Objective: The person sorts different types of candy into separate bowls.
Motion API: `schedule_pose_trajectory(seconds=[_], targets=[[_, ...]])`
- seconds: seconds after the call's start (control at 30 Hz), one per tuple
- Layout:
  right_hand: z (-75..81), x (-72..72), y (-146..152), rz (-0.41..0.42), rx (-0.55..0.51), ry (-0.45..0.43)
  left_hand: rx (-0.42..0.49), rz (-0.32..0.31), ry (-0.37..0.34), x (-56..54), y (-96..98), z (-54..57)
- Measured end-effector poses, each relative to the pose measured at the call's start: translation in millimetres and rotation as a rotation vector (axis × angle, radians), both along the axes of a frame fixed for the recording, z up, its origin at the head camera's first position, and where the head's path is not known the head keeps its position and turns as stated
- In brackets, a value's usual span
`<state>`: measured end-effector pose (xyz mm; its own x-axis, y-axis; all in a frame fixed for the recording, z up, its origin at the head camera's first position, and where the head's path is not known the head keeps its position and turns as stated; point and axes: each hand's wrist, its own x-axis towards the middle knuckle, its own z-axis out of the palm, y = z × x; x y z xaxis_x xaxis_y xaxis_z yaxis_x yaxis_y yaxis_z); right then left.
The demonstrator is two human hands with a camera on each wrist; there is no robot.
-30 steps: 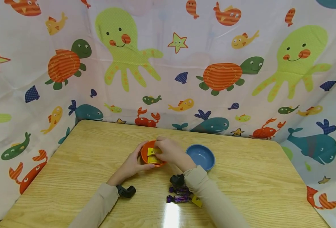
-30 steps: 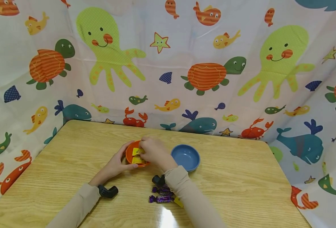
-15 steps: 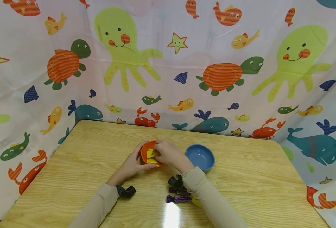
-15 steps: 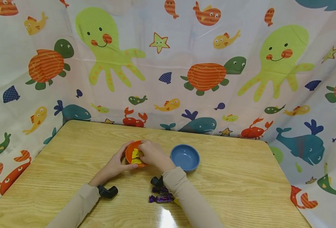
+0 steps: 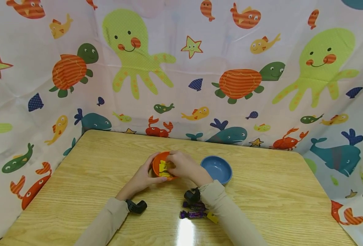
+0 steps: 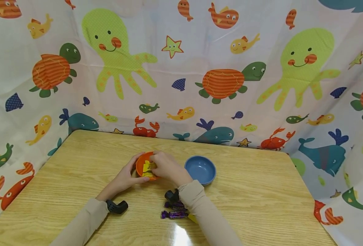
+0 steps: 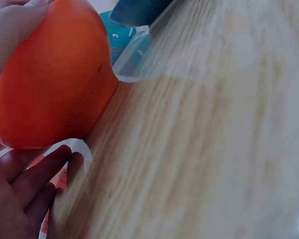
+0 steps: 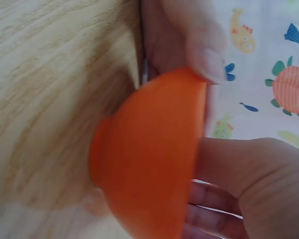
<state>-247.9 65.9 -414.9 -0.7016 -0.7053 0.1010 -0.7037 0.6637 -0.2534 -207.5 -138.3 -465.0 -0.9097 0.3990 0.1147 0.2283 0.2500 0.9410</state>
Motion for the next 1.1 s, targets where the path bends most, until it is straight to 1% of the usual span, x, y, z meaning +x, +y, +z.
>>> schedule_pose_trajectory(seconds=[0.13,0.27,0.4,0.67,0.73,0.83,0.93,1.0,1.1], targets=[[10.1,4.7,7,0.004,-0.049,-0.046,-0.004,-0.005,-0.002,-0.1,-0.3,-0.1],[19.0,10.5,18,-0.011,-0.096,-0.067,0.0,-0.003,-0.015,0.0,-0.2,-0.5],[26.6,19.8,36,-0.012,-0.172,-0.044,0.006,-0.004,-0.015,0.0,0.2,-1.2],[34.5,46.5,78,-0.014,-0.382,0.011,0.004,0.019,0.032,-0.1,-0.5,-2.7],[33.7,53.0,88,0.001,-0.449,0.03,0.007,0.027,0.033,0.3,-0.9,-2.1],[29.8,64.1,102,0.008,-0.535,0.027,0.017,0.028,0.035,1.0,-0.8,-0.9],[22.1,75.1,116,0.008,-0.598,-0.022,0.018,0.019,0.037,1.4,-0.3,-0.5],[14.4,80.6,126,0.011,-0.627,-0.059,0.015,0.016,0.034,0.8,0.1,-1.8],[0.1,84.5,141,0.036,-0.676,-0.131,0.009,0.018,0.034,-4.4,0.3,-12.4]])
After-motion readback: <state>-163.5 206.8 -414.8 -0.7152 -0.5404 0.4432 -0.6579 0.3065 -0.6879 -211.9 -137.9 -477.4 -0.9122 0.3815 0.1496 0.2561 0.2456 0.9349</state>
